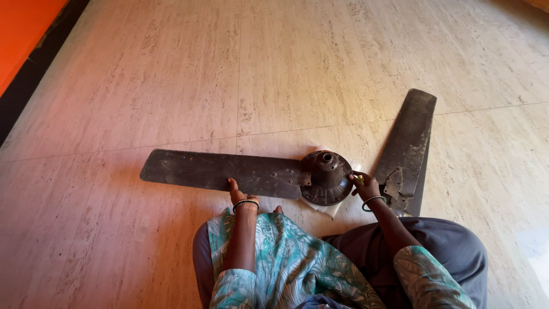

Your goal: The person sits on the floor and assembles an electric fan by attaching fan blades to the central hub using a screwdriver. The person secures each blade with screws, tightening them in sequence.

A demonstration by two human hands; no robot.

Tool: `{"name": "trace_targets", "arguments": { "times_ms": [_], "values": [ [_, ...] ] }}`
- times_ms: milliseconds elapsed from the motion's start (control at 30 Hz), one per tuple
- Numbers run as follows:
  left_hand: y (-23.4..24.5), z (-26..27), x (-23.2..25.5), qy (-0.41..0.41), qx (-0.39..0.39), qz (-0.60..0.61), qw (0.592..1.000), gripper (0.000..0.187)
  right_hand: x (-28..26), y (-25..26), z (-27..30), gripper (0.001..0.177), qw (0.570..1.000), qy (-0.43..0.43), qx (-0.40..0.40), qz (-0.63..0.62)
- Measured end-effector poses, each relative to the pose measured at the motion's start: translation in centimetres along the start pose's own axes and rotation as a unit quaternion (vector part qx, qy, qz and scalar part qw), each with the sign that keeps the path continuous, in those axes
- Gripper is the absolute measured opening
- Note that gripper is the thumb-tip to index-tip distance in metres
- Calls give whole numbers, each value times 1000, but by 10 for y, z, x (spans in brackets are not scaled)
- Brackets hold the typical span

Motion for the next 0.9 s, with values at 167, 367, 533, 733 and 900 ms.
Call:
{"name": "trace_targets", "arguments": {
  "times_ms": [167,367,533,733,900],
  "values": [
    [-8,12,-2,2,-30,27,999,107,7,-2,-1,42,998,-30,-48,-41],
    [-14,26,-2,-11,-50,22,998,107,15,2,-2,41,998,-56,-39,7],
    [-19,16,3,-8,-104,112,988,101,27,0,7,38,992,-121,-27,5],
    [-13,12,6,-5,-24,132,991,96,48,-13,34,38,972,-232,-13,-28],
    [-9,18,9,-16,22,83,996,96,63,-43,67,36,937,-298,23,-179]
  ]
}}
Point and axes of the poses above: each hand's wrist, its own z-axis away from the middle knuckle, its own y-axis out of the back of the hand, x = y × z, the point moved 6 cm from there along -z, towards the middle knuckle, and after that the axes turned 6 degrees about x, right-handed, at the moved point
